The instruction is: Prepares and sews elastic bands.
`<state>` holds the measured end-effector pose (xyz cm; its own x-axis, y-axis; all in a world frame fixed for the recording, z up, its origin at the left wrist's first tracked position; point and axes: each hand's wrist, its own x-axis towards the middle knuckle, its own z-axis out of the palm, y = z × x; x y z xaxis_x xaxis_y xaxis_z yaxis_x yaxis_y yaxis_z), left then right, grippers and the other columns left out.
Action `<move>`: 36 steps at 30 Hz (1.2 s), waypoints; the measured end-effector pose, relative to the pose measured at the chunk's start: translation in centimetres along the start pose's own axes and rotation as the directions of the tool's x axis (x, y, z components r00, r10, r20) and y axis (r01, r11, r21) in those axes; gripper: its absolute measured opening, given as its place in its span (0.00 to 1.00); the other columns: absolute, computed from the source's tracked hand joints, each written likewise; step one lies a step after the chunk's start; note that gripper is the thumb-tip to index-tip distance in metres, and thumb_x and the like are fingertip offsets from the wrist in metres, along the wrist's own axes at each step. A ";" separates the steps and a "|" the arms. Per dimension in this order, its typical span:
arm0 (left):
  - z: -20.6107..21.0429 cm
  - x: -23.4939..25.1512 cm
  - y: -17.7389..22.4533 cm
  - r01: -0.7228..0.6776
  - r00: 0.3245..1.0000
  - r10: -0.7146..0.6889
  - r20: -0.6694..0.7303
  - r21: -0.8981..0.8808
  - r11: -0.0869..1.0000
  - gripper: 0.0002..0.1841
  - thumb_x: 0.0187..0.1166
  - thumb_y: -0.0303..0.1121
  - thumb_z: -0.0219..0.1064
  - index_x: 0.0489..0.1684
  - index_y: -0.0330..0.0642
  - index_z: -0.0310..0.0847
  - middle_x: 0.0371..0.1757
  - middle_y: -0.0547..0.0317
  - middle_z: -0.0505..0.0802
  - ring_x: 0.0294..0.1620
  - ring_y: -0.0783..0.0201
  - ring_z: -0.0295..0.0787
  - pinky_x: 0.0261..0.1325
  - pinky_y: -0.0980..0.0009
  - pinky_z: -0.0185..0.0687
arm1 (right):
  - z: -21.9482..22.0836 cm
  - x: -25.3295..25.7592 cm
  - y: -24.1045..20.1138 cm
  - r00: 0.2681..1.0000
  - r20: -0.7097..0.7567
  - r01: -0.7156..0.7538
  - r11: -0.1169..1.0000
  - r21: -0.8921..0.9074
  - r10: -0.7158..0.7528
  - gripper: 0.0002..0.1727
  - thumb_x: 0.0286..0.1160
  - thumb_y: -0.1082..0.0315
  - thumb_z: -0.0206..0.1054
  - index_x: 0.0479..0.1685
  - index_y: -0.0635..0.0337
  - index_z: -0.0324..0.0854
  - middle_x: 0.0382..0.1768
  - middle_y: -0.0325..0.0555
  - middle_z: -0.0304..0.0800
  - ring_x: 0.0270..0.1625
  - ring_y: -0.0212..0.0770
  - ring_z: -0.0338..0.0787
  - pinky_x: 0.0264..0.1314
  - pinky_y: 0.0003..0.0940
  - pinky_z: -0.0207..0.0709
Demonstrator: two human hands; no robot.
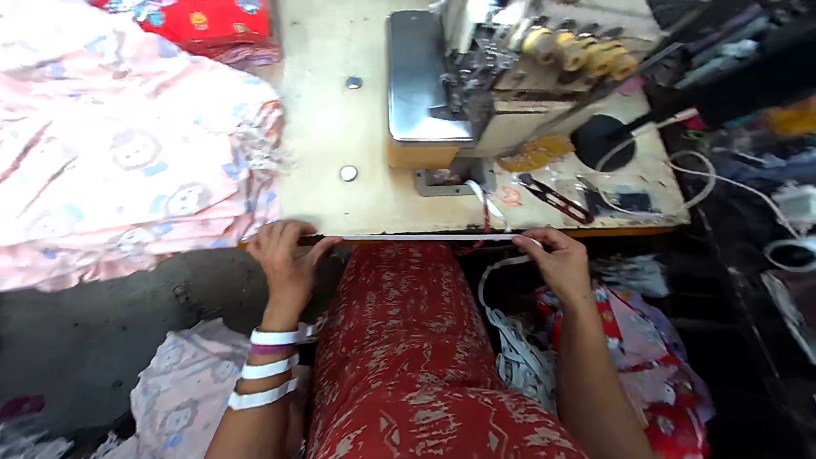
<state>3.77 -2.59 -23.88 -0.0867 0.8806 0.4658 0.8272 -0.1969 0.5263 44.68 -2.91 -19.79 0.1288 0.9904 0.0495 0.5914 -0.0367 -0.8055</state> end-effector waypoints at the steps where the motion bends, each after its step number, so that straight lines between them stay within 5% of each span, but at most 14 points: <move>1: 0.1 0.0 0.0 -0.001 1.000 0.001 -0.010 0.000 1.000 0.24 0.70 0.49 0.78 0.38 0.32 0.86 0.45 0.37 0.90 0.58 0.34 0.82 0.67 0.32 0.59 | -0.1 -0.1 0.4 1.000 -0.021 -0.011 0.999 -0.041 0.010 0.12 0.74 0.65 0.73 0.43 0.68 0.90 0.35 0.44 0.92 0.36 0.24 0.87 0.47 0.24 0.81; 3: 0.1 0.0 0.0 -0.008 0.999 0.008 -0.032 0.003 1.000 0.24 0.69 0.49 0.79 0.38 0.31 0.86 0.44 0.37 0.89 0.57 0.34 0.81 0.67 0.33 0.58 | 0.1 -0.1 0.6 0.993 -0.104 -0.058 0.994 -0.090 0.049 0.13 0.71 0.63 0.76 0.38 0.67 0.90 0.31 0.46 0.90 0.36 0.34 0.85 0.50 0.40 0.77; 8: -0.1 0.1 0.2 0.024 1.000 -0.024 0.006 0.003 1.000 0.28 0.68 0.52 0.77 0.39 0.28 0.84 0.44 0.34 0.88 0.56 0.32 0.79 0.66 0.31 0.56 | 0.8 -0.2 0.4 0.962 -0.251 -0.135 0.986 -0.101 0.106 0.14 0.70 0.62 0.79 0.39 0.68 0.89 0.33 0.52 0.90 0.41 0.48 0.86 0.54 0.54 0.74; 16: -0.2 0.2 0.1 0.044 0.999 -0.044 0.020 0.011 0.999 0.31 0.66 0.55 0.77 0.39 0.26 0.84 0.43 0.33 0.88 0.55 0.33 0.79 0.67 0.32 0.53 | 0.5 -0.5 1.8 0.945 -0.317 -0.121 0.987 -0.103 0.083 0.14 0.69 0.61 0.79 0.37 0.66 0.89 0.29 0.48 0.89 0.36 0.44 0.85 0.51 0.50 0.74; 23: -0.4 0.3 0.3 0.052 0.998 -0.052 0.026 0.018 0.999 0.33 0.65 0.57 0.76 0.38 0.26 0.84 0.42 0.34 0.88 0.54 0.33 0.78 0.66 0.32 0.53 | 0.4 -0.5 2.0 0.944 -0.319 -0.105 0.992 -0.068 0.079 0.10 0.73 0.67 0.76 0.43 0.66 0.91 0.39 0.52 0.94 0.46 0.47 0.90 0.58 0.52 0.76; 29: -0.5 0.6 0.5 0.054 0.997 -0.055 0.044 0.022 0.998 0.32 0.65 0.58 0.75 0.38 0.28 0.87 0.44 0.33 0.88 0.55 0.32 0.78 0.65 0.31 0.53 | 0.5 -0.3 1.8 0.941 -0.329 -0.101 0.993 -0.059 0.076 0.09 0.74 0.69 0.73 0.45 0.67 0.90 0.36 0.49 0.92 0.39 0.38 0.87 0.49 0.40 0.77; 33: -0.5 0.5 0.8 -0.005 0.997 0.007 0.079 -0.016 1.000 0.19 0.71 0.49 0.73 0.36 0.37 0.93 0.45 0.37 0.91 0.57 0.32 0.79 0.65 0.31 0.52 | 0.9 -0.3 1.8 0.938 -0.340 -0.097 0.992 -0.077 0.065 0.09 0.74 0.70 0.72 0.43 0.68 0.90 0.40 0.54 0.92 0.42 0.43 0.89 0.50 0.41 0.80; 36: -1.4 0.5 2.8 -0.062 0.985 0.065 0.160 -0.020 0.998 0.12 0.73 0.36 0.71 0.34 0.34 0.92 0.40 0.40 0.94 0.48 0.33 0.88 0.58 0.24 0.63 | 0.3 -0.9 0.9 0.951 -0.304 -0.093 0.992 -0.087 0.062 0.11 0.75 0.70 0.70 0.45 0.71 0.90 0.42 0.60 0.94 0.43 0.48 0.94 0.51 0.44 0.86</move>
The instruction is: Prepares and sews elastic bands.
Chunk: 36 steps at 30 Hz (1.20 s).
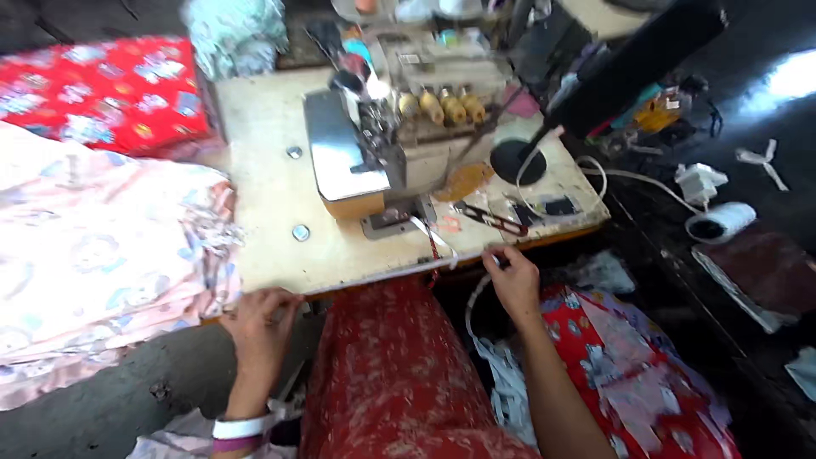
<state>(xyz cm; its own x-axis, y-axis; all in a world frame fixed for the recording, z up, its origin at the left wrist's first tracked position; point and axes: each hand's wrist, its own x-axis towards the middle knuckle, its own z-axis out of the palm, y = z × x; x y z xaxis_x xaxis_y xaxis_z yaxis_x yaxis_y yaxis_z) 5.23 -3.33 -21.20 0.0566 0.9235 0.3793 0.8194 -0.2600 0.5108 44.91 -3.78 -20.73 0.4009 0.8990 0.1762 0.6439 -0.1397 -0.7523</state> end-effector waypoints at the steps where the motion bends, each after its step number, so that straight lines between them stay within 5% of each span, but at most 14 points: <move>1: -0.7 0.3 0.9 -0.001 0.998 0.002 0.060 -0.013 1.000 0.10 0.75 0.33 0.71 0.36 0.32 0.90 0.37 0.42 0.94 0.44 0.36 0.90 0.56 0.27 0.70 | -0.4 0.2 -0.8 1.000 0.010 -0.014 0.999 0.045 0.014 0.11 0.76 0.70 0.70 0.45 0.72 0.89 0.39 0.57 0.94 0.38 0.43 0.94 0.46 0.40 0.88; 4: -2.3 1.4 2.9 0.149 0.948 -0.077 0.308 -0.217 0.965 0.09 0.80 0.28 0.66 0.48 0.29 0.84 0.33 0.50 0.92 0.33 0.56 0.90 0.43 0.54 0.86 | -2.1 1.2 -3.3 0.996 0.073 -0.069 0.973 0.220 0.054 0.08 0.74 0.74 0.73 0.45 0.71 0.89 0.33 0.49 0.93 0.23 0.29 0.87 0.29 0.25 0.84; 6: -2.6 2.1 3.2 0.304 0.905 -0.090 0.416 -0.483 0.821 0.12 0.81 0.28 0.62 0.57 0.33 0.82 0.28 0.65 0.90 0.27 0.74 0.86 0.37 0.73 0.85 | -3.0 2.0 -5.0 0.991 0.128 -0.061 0.951 0.305 0.022 0.07 0.72 0.77 0.73 0.45 0.70 0.91 0.31 0.45 0.94 0.18 0.23 0.81 0.22 0.19 0.77; 7: -2.7 2.5 3.5 0.339 0.901 -0.064 0.429 -0.603 0.722 0.12 0.80 0.27 0.62 0.56 0.35 0.83 0.26 0.70 0.90 0.27 0.77 0.88 0.38 0.75 0.87 | -3.3 2.4 -6.1 0.985 0.175 -0.048 0.941 0.335 -0.012 0.07 0.71 0.77 0.72 0.45 0.70 0.91 0.31 0.44 0.94 0.17 0.22 0.80 0.21 0.18 0.76; 10: -2.9 3.9 5.8 0.351 0.905 0.046 0.423 -0.804 0.479 0.09 0.78 0.27 0.63 0.44 0.42 0.91 0.31 0.73 0.96 0.33 0.77 0.93 0.44 0.76 0.90 | -3.5 3.0 -10.2 0.921 0.349 0.022 0.916 0.400 -0.174 0.08 0.71 0.77 0.71 0.45 0.70 0.90 0.31 0.39 0.94 0.20 0.20 0.81 0.25 0.17 0.78; 13: -3.9 5.6 9.1 0.367 0.884 0.142 0.446 -0.848 0.382 0.11 0.80 0.26 0.60 0.43 0.43 0.91 0.34 0.72 0.97 0.35 0.75 0.93 0.46 0.74 0.90 | -2.9 3.3 -14.2 0.819 0.483 0.065 0.885 0.460 -0.311 0.07 0.73 0.75 0.71 0.46 0.67 0.89 0.27 0.30 0.90 0.20 0.16 0.79 0.25 0.14 0.76; 17: -4.4 6.4 11.4 0.376 0.879 0.166 0.446 -0.865 0.332 0.13 0.79 0.20 0.57 0.42 0.38 0.91 0.35 0.68 0.98 0.38 0.74 0.95 0.51 0.74 0.90 | -2.0 3.2 -16.7 0.733 0.564 0.051 0.857 0.513 -0.381 0.04 0.72 0.76 0.71 0.40 0.62 0.90 0.27 0.27 0.92 0.18 0.13 0.75 0.22 0.11 0.69; 21: -4.1 6.2 11.7 0.352 0.900 0.102 0.425 -0.844 0.404 0.08 0.77 0.20 0.66 0.45 0.35 0.91 0.36 0.67 0.97 0.38 0.76 0.94 0.50 0.77 0.90 | -1.5 2.8 -17.5 0.682 0.608 0.052 0.857 0.512 -0.405 0.05 0.69 0.78 0.74 0.37 0.59 0.92 0.24 0.26 0.91 0.17 0.13 0.72 0.20 0.10 0.66; 23: -3.6 6.3 11.6 0.259 0.945 0.060 0.321 -0.849 0.460 0.12 0.75 0.23 0.71 0.54 0.36 0.88 0.41 0.67 0.95 0.39 0.77 0.90 0.48 0.78 0.86 | -1.5 2.7 -17.9 0.642 0.634 0.088 0.863 0.498 -0.431 0.05 0.68 0.77 0.74 0.37 0.59 0.92 0.24 0.25 0.90 0.18 0.12 0.73 0.21 0.10 0.67; 26: -3.7 6.9 11.7 0.189 0.910 0.232 0.344 -0.842 0.506 0.24 0.86 0.32 0.61 0.80 0.35 0.69 0.53 0.61 0.90 0.51 0.73 0.88 0.59 0.73 0.85 | -1.9 2.8 -19.1 0.574 0.660 0.167 0.859 0.484 -0.484 0.04 0.67 0.76 0.75 0.35 0.57 0.93 0.26 0.25 0.92 0.22 0.12 0.78 0.25 0.09 0.71; 30: -4.1 6.3 12.1 0.339 0.811 0.315 0.494 -0.834 0.435 0.12 0.91 0.31 0.54 0.55 0.37 0.84 0.23 0.77 0.86 0.23 0.84 0.80 0.30 0.86 0.78 | -3.5 4.2 -19.4 0.560 0.631 0.249 0.835 0.490 -0.537 0.05 0.67 0.77 0.75 0.37 0.58 0.92 0.27 0.28 0.93 0.26 0.15 0.83 0.30 0.12 0.77; 33: -4.8 5.1 9.2 0.406 0.839 0.164 0.518 -0.799 0.444 0.08 0.84 0.29 0.62 0.42 0.46 0.89 0.20 0.83 0.83 0.19 0.88 0.72 0.25 0.90 0.68 | -4.4 5.3 -16.9 0.667 0.589 0.147 0.855 0.498 -0.457 0.07 0.65 0.77 0.74 0.37 0.56 0.93 0.25 0.26 0.92 0.18 0.14 0.76 0.21 0.11 0.68; 36: -5.2 3.4 5.6 0.457 0.842 0.032 0.538 -0.744 0.488 0.07 0.80 0.30 0.65 0.39 0.50 0.90 0.20 0.84 0.84 0.17 0.89 0.72 0.23 0.89 0.67 | -4.7 5.9 -13.6 0.722 0.594 -0.020 0.847 0.531 -0.355 0.07 0.67 0.78 0.70 0.36 0.57 0.92 0.25 0.27 0.93 0.14 0.12 0.70 0.17 0.10 0.62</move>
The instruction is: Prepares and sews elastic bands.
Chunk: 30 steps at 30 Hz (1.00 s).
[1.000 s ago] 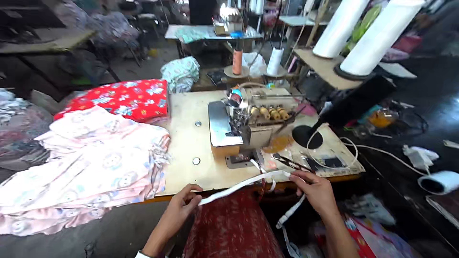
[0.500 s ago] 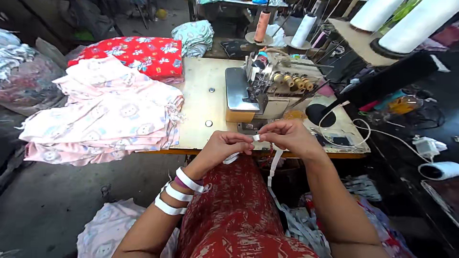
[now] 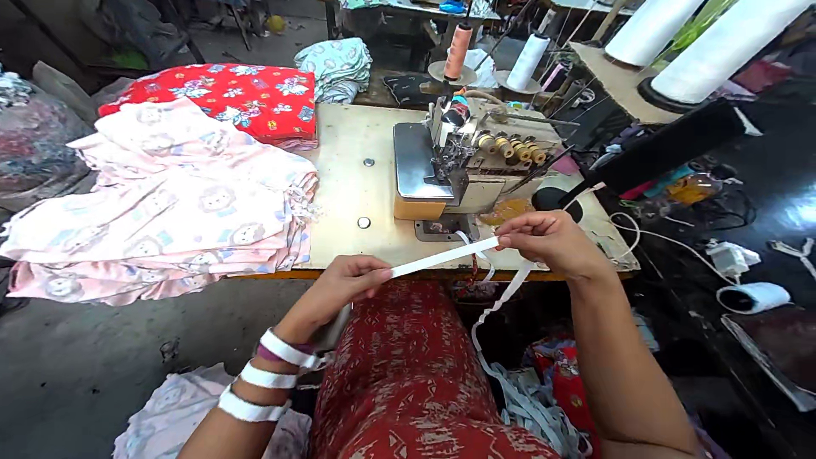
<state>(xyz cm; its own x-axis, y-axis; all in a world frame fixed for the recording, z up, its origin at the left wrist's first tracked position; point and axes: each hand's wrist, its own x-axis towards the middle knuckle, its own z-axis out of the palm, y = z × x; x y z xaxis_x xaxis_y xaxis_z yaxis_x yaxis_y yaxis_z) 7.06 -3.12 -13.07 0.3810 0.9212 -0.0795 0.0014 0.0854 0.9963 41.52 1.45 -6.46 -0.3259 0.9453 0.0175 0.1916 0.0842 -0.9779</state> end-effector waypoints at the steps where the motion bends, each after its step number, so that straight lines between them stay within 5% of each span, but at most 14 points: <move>1: -0.9 -0.7 -0.6 0.029 0.999 -0.029 -0.022 0.023 0.999 0.06 0.80 0.30 0.66 0.38 0.51 0.90 0.20 0.84 0.85 0.18 0.88 0.73 0.23 0.89 0.68 | -0.5 -0.3 0.6 1.000 -0.018 -0.020 0.999 0.029 0.021 0.08 0.68 0.78 0.69 0.37 0.57 0.92 0.25 0.27 0.94 0.14 0.12 0.70 0.17 0.10 0.62; 5: -4.9 -3.3 -1.8 0.063 0.997 -0.052 -0.065 0.187 0.980 0.08 0.81 0.30 0.64 0.42 0.48 0.92 0.27 0.82 0.91 0.23 0.87 0.82 0.30 0.88 0.78 | -1.9 -1.2 1.5 0.993 -0.099 -0.058 0.997 0.059 0.063 0.10 0.67 0.81 0.68 0.37 0.58 0.92 0.23 0.29 0.93 0.13 0.13 0.70 0.16 0.11 0.62; 8: -7.1 -4.2 -1.2 0.045 0.997 -0.072 0.038 0.486 0.873 0.09 0.82 0.28 0.65 0.48 0.37 0.91 0.35 0.74 0.94 0.30 0.88 0.84 0.39 0.88 0.80 | -2.0 -0.9 1.5 0.976 -0.198 -0.122 0.978 -0.167 0.088 0.06 0.69 0.81 0.72 0.39 0.62 0.91 0.24 0.32 0.93 0.16 0.16 0.73 0.19 0.13 0.66; 10: -6.3 -3.8 0.1 0.087 0.981 -0.178 0.078 0.643 0.761 0.09 0.82 0.27 0.67 0.51 0.34 0.90 0.35 0.65 0.93 0.29 0.83 0.81 0.39 0.83 0.79 | -1.3 0.1 1.5 0.964 -0.246 -0.213 0.856 -0.470 0.105 0.05 0.73 0.75 0.75 0.44 0.64 0.91 0.34 0.43 0.94 0.32 0.31 0.86 0.40 0.32 0.80; 12: -4.4 -2.4 1.2 0.103 0.962 -0.246 0.118 0.677 0.729 0.15 0.80 0.28 0.70 0.62 0.37 0.86 0.30 0.61 0.90 0.25 0.77 0.78 0.33 0.77 0.76 | 0.2 1.1 1.8 0.968 -0.226 -0.221 0.785 -0.578 0.107 0.07 0.76 0.74 0.73 0.47 0.67 0.91 0.42 0.57 0.94 0.45 0.50 0.91 0.55 0.56 0.81; 14: -2.1 -0.8 1.9 0.063 0.969 -0.185 0.161 0.565 0.822 0.16 0.80 0.29 0.70 0.65 0.39 0.84 0.28 0.64 0.89 0.23 0.78 0.80 0.30 0.79 0.77 | 1.7 1.7 1.2 0.986 -0.144 -0.147 0.820 -0.554 0.080 0.06 0.75 0.73 0.74 0.45 0.65 0.92 0.40 0.52 0.95 0.42 0.43 0.92 0.52 0.47 0.83; 17: 2.0 1.3 3.3 -0.023 0.992 0.001 0.124 0.178 0.984 0.08 0.83 0.25 0.65 0.51 0.36 0.88 0.29 0.69 0.93 0.28 0.79 0.88 0.36 0.82 0.86 | 3.4 1.9 -0.4 0.999 -0.022 -0.039 0.932 -0.359 0.033 0.04 0.71 0.76 0.76 0.41 0.63 0.91 0.31 0.39 0.93 0.29 0.23 0.85 0.34 0.21 0.79; 20: 4.0 3.3 4.3 -0.082 0.974 0.095 0.204 -0.071 0.994 0.13 0.83 0.18 0.57 0.55 0.30 0.87 0.42 0.59 0.97 0.39 0.71 0.95 0.48 0.75 0.91 | 3.8 1.8 -1.8 0.997 0.076 0.025 0.970 -0.241 -0.007 0.04 0.69 0.78 0.75 0.38 0.61 0.92 0.28 0.35 0.94 0.23 0.19 0.82 0.26 0.15 0.74; 24: 4.9 4.3 5.5 -0.136 0.966 0.122 0.227 0.050 0.989 0.12 0.79 0.16 0.64 0.55 0.30 0.89 0.43 0.60 0.98 0.42 0.72 0.96 0.51 0.77 0.91 | 3.7 1.5 -2.8 0.986 0.160 0.076 0.982 -0.173 -0.048 0.05 0.69 0.79 0.75 0.38 0.61 0.92 0.27 0.34 0.94 0.22 0.17 0.82 0.22 0.12 0.72; 30: 5.0 4.3 6.2 -0.268 0.954 0.217 0.208 0.262 0.927 0.09 0.84 0.28 0.66 0.37 0.33 0.91 0.28 0.67 0.94 0.31 0.80 0.91 0.43 0.82 0.88 | 4.2 1.5 -3.5 0.977 0.205 0.094 0.984 -0.152 -0.061 0.05 0.68 0.79 0.74 0.37 0.60 0.92 0.25 0.32 0.93 0.20 0.15 0.78 0.20 0.11 0.68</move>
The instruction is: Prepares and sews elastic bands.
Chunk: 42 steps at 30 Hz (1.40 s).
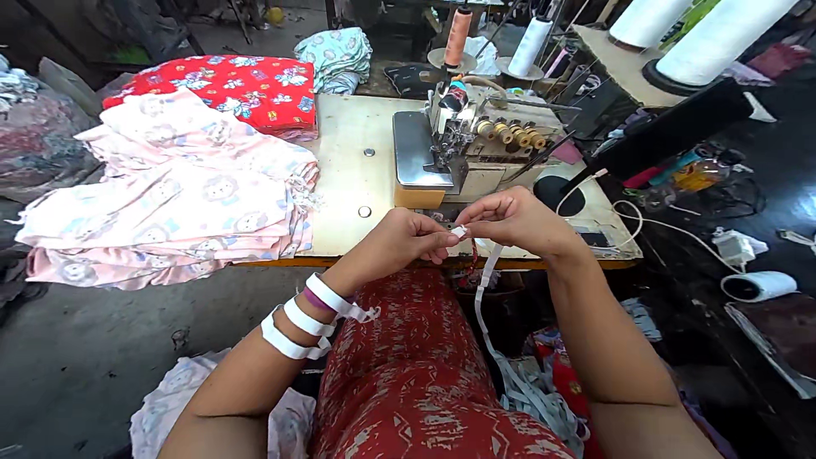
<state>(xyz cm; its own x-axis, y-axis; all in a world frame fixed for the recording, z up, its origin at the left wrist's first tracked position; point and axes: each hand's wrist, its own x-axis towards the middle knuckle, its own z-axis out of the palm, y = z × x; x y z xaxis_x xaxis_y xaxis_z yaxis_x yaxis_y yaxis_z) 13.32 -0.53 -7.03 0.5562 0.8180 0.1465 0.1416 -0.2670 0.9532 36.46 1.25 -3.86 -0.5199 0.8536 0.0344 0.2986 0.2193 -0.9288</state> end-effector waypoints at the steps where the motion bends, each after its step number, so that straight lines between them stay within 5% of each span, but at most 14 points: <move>1: -0.1 0.0 0.0 -0.016 1.000 0.017 -0.004 0.055 0.998 0.11 0.85 0.30 0.65 0.36 0.34 0.90 0.26 0.67 0.93 0.30 0.81 0.89 0.41 0.83 0.86 | 0.0 0.1 -0.1 1.000 0.005 -0.003 1.000 0.009 0.003 0.05 0.68 0.79 0.74 0.37 0.60 0.93 0.25 0.32 0.93 0.19 0.15 0.78 0.20 0.11 0.67; 12: -0.5 0.0 0.0 -0.047 0.993 0.077 -0.086 0.306 0.951 0.13 0.84 0.36 0.68 0.30 0.41 0.91 0.22 0.71 0.88 0.21 0.83 0.77 0.27 0.84 0.71 | 0.0 0.5 -0.2 0.999 0.025 0.039 0.998 0.039 -0.040 0.06 0.69 0.78 0.74 0.38 0.59 0.93 0.23 0.29 0.92 0.16 0.14 0.75 0.17 0.10 0.64; 16: -0.2 0.2 -0.9 -0.115 0.978 0.165 -0.131 0.322 0.940 0.11 0.80 0.36 0.71 0.28 0.42 0.89 0.30 0.67 0.86 0.33 0.78 0.79 0.36 0.80 0.72 | 0.0 0.6 0.0 0.998 0.020 0.061 0.998 0.017 -0.062 0.06 0.64 0.77 0.77 0.38 0.59 0.93 0.25 0.31 0.93 0.19 0.15 0.79 0.19 0.10 0.68; 19: -0.1 0.4 -1.6 -0.100 0.982 0.133 -0.135 0.230 0.968 0.08 0.78 0.36 0.72 0.32 0.43 0.85 0.45 0.63 0.86 0.49 0.74 0.81 0.49 0.77 0.76 | 0.1 0.8 0.4 0.998 0.009 0.054 0.998 0.030 -0.054 0.07 0.62 0.79 0.78 0.37 0.59 0.93 0.24 0.30 0.93 0.19 0.15 0.79 0.20 0.10 0.70; 22: 0.2 0.7 -2.1 -0.054 0.989 0.073 -0.130 0.142 0.988 0.07 0.78 0.35 0.72 0.34 0.43 0.85 0.47 0.63 0.87 0.50 0.75 0.83 0.49 0.77 0.77 | 0.1 1.0 1.1 0.999 0.004 0.039 0.999 0.035 -0.039 0.07 0.61 0.78 0.79 0.36 0.58 0.92 0.23 0.29 0.92 0.20 0.16 0.80 0.23 0.11 0.72; 27: 0.7 1.3 -2.7 0.037 0.993 -0.065 -0.095 -0.263 0.964 0.10 0.82 0.25 0.66 0.57 0.35 0.83 0.45 0.64 0.92 0.47 0.77 0.89 0.57 0.77 0.84 | 0.2 1.1 1.9 0.996 -0.069 0.060 0.995 0.075 -0.055 0.08 0.61 0.79 0.77 0.34 0.56 0.91 0.23 0.27 0.91 0.18 0.14 0.78 0.21 0.10 0.70; 30: 1.1 1.7 -3.3 0.074 0.978 -0.155 -0.141 -0.458 0.886 0.06 0.81 0.20 0.64 0.46 0.35 0.87 0.33 0.65 0.94 0.37 0.74 0.91 0.51 0.76 0.87 | 0.3 1.1 2.7 0.989 -0.137 0.064 0.991 0.120 -0.048 0.09 0.62 0.78 0.77 0.38 0.56 0.90 0.24 0.25 0.91 0.18 0.14 0.76 0.21 0.10 0.68; 34: 1.2 2.2 -3.8 0.056 0.964 -0.138 -0.226 -0.336 0.940 0.04 0.80 0.22 0.66 0.40 0.37 0.87 0.28 0.70 0.90 0.30 0.79 0.86 0.41 0.81 0.85 | 0.5 1.2 3.7 0.978 -0.205 0.049 0.995 0.091 -0.030 0.07 0.65 0.77 0.75 0.40 0.59 0.92 0.24 0.25 0.91 0.19 0.13 0.76 0.22 0.10 0.69; 36: 1.1 2.5 -3.6 0.041 0.962 -0.097 -0.256 -0.215 0.976 0.04 0.81 0.24 0.66 0.40 0.37 0.87 0.26 0.72 0.87 0.26 0.84 0.79 0.33 0.86 0.74 | 0.4 1.4 4.1 0.975 -0.220 0.051 0.995 0.090 -0.030 0.07 0.66 0.78 0.74 0.39 0.59 0.92 0.24 0.25 0.91 0.18 0.12 0.76 0.22 0.09 0.69; 42: 0.8 3.3 -3.4 0.050 0.958 -0.020 -0.285 0.098 0.994 0.08 0.85 0.30 0.65 0.40 0.37 0.88 0.25 0.70 0.85 0.24 0.85 0.74 0.30 0.88 0.69 | 0.5 2.0 5.4 0.966 -0.259 0.051 0.989 0.136 -0.014 0.07 0.67 0.78 0.73 0.39 0.58 0.92 0.26 0.26 0.93 0.18 0.12 0.76 0.21 0.10 0.69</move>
<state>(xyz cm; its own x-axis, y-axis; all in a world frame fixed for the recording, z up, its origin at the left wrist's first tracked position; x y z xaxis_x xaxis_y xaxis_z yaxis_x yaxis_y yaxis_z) 15.31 2.62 -9.96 0.2971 0.9344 0.1968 0.2491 -0.2748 0.9287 36.65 3.92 -8.98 -0.2987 0.9437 0.1424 0.1598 0.1965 -0.9674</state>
